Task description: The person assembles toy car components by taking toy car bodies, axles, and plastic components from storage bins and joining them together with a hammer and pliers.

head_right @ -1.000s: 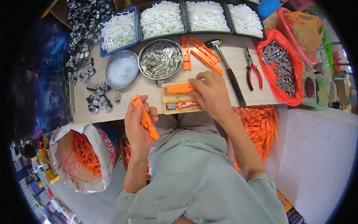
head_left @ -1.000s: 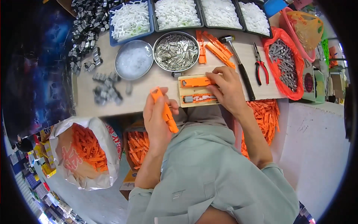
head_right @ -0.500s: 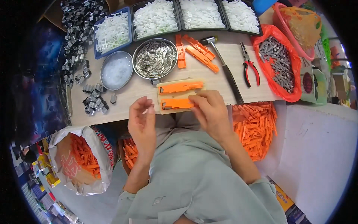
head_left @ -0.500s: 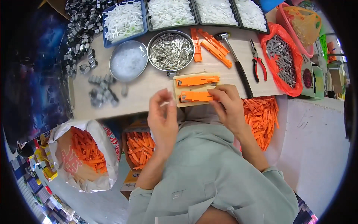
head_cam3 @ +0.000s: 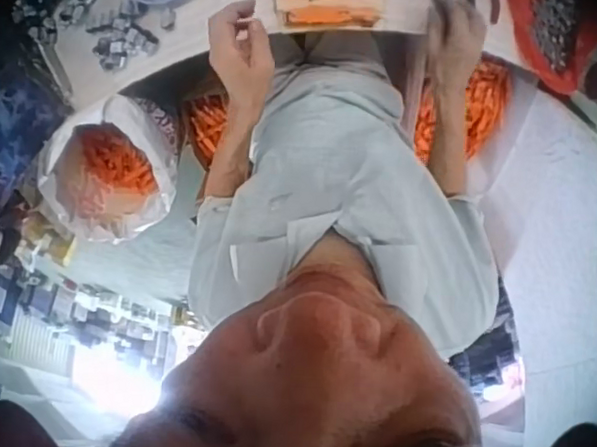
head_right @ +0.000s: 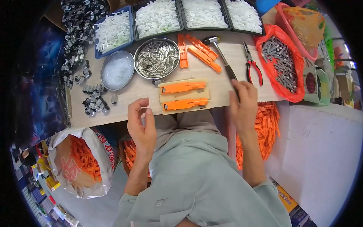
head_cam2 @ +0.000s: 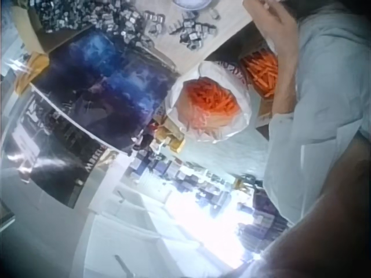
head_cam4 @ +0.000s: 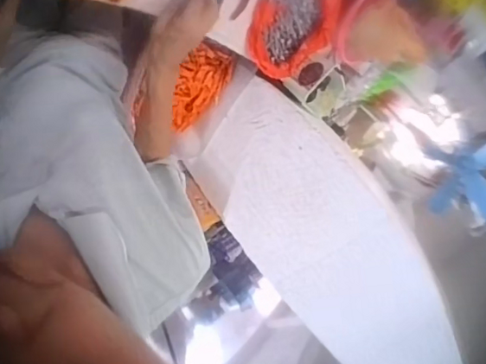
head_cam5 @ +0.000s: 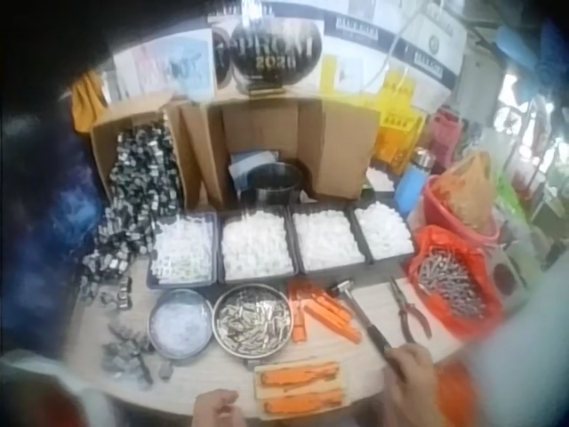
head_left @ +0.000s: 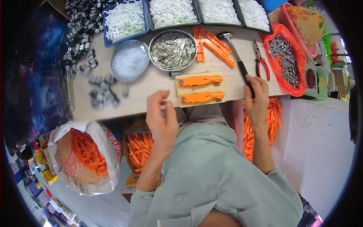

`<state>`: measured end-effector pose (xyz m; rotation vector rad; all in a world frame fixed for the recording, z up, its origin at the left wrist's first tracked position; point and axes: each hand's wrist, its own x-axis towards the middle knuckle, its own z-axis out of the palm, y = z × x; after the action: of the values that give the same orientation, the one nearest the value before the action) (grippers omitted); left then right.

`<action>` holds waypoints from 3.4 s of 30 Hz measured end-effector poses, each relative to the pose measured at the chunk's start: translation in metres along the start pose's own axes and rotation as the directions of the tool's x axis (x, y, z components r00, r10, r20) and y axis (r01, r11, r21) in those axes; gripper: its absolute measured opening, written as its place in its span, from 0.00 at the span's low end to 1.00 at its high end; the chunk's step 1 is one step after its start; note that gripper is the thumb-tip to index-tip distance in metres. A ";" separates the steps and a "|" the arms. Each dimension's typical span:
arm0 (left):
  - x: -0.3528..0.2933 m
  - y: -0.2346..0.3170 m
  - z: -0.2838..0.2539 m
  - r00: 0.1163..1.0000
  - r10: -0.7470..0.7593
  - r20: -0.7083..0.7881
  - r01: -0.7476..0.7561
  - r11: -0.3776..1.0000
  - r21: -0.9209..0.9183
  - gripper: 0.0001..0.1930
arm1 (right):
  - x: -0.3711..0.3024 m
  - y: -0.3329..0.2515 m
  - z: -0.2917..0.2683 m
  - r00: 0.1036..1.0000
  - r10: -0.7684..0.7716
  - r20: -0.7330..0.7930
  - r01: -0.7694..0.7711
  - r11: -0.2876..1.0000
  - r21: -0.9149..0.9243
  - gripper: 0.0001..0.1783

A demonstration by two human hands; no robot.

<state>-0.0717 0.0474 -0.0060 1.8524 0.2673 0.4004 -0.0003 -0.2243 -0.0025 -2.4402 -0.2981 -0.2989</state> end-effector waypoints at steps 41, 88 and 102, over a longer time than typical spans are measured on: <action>0.001 -0.009 0.062 0.807 0.246 0.537 -0.582 0.487 0.651 0.31 | -0.151 -0.007 -0.048 0.819 0.391 0.420 -0.386 0.917 -0.102 0.08; -0.021 -0.031 -0.001 0.959 0.264 0.105 -0.284 0.893 0.348 0.15 | -0.094 -0.030 0.015 0.880 0.195 0.433 -0.205 0.979 -0.023 0.09; -0.002 -0.032 -0.016 0.968 0.252 0.018 -0.244 0.917 0.316 0.14 | -0.098 -0.004 -0.008 0.937 0.107 0.332 -0.095 0.994 -0.051 0.12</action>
<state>-0.0792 0.0704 -0.0320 2.2095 0.1148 0.5811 -0.0954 -0.2397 -0.0220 -2.5245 -0.3138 0.1618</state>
